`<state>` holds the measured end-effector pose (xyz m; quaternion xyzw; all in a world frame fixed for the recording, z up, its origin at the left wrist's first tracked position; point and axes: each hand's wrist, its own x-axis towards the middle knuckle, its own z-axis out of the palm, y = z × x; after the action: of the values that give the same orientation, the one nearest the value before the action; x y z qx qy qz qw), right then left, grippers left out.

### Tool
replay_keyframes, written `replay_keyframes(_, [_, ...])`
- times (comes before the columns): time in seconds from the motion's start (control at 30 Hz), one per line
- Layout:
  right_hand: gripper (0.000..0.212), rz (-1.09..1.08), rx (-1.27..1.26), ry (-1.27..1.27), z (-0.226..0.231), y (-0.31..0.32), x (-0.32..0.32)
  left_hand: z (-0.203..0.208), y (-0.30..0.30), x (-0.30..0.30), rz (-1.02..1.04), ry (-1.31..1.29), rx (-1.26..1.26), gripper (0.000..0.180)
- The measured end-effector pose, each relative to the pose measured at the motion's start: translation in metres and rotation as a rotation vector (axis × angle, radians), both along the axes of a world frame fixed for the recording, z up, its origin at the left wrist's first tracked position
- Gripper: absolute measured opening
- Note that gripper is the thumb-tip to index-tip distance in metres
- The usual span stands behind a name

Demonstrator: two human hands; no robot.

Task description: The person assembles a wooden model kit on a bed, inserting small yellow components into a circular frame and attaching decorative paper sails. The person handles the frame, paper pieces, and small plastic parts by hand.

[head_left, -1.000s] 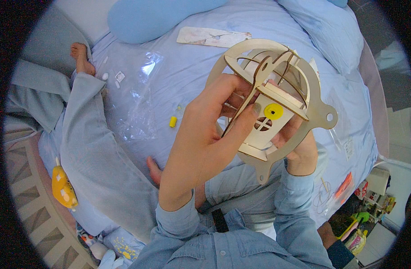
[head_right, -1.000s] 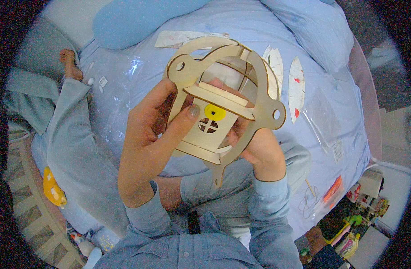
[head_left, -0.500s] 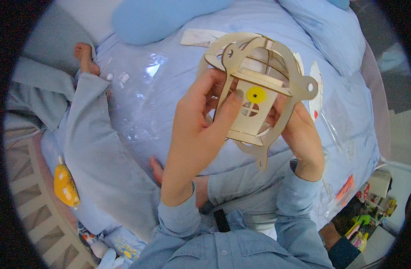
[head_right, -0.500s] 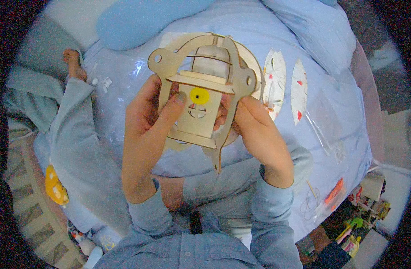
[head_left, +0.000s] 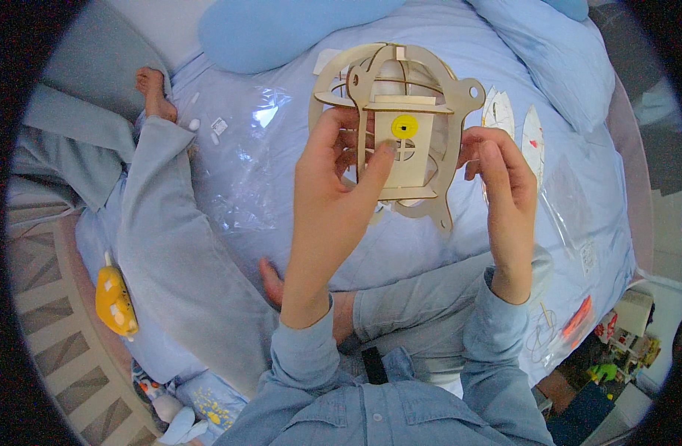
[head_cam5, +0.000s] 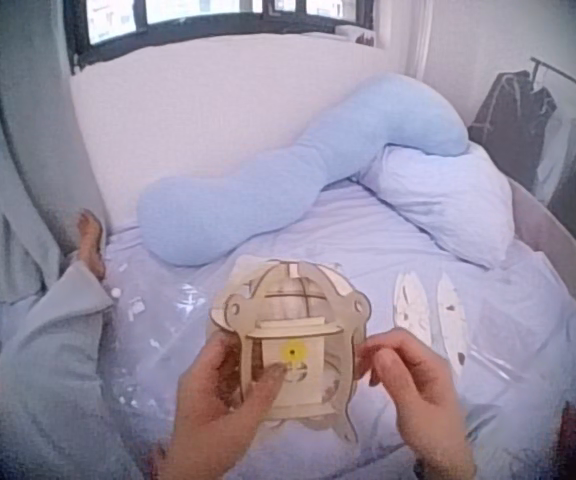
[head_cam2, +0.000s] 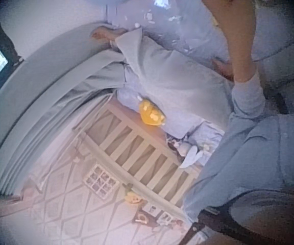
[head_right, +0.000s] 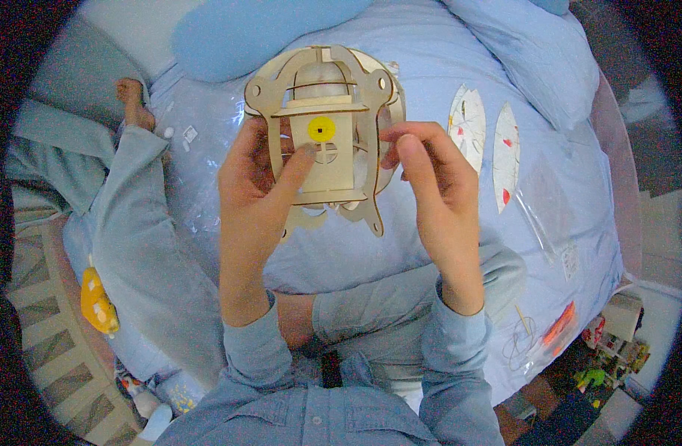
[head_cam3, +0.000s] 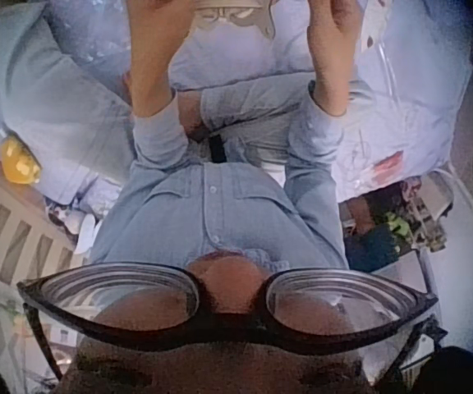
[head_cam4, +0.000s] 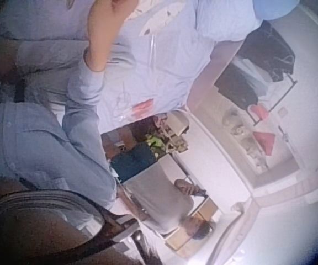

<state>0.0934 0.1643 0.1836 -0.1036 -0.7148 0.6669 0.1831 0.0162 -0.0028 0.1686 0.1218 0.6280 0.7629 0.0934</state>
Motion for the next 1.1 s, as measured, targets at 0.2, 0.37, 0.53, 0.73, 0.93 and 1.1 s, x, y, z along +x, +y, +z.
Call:
replay_keyframes(0.2, [0.031,-0.043,0.196,0.052,-0.023,-0.002,-0.003,-0.014,0.005,-0.003,0.040,0.260,-0.080,0.028])
replay_keyframes(0.37, [0.035,-0.126,0.300,0.161,-0.036,-0.003,-0.008,-0.012,0.003,0.000,0.086,0.507,-0.319,0.033])
replay_keyframes(0.53, [0.041,-0.289,0.168,0.245,-0.042,-0.024,-0.005,-0.018,0.008,-0.001,0.157,0.571,-0.212,0.035])
replay_keyframes(0.73, [0.035,-0.293,0.041,0.257,-0.036,-0.030,-0.002,-0.017,0.007,0.006,0.076,0.522,-0.133,0.029])
replay_keyframes(0.93, [0.032,-0.299,0.029,0.384,-0.034,-0.034,0.002,-0.012,0.004,0.007,-0.001,0.539,-0.118,0.025])
replay_keyframes(1.1, [0.032,-0.293,-0.015,0.370,-0.029,-0.042,0.005,-0.001,0.006,0.017,0.033,0.387,-0.108,0.027])
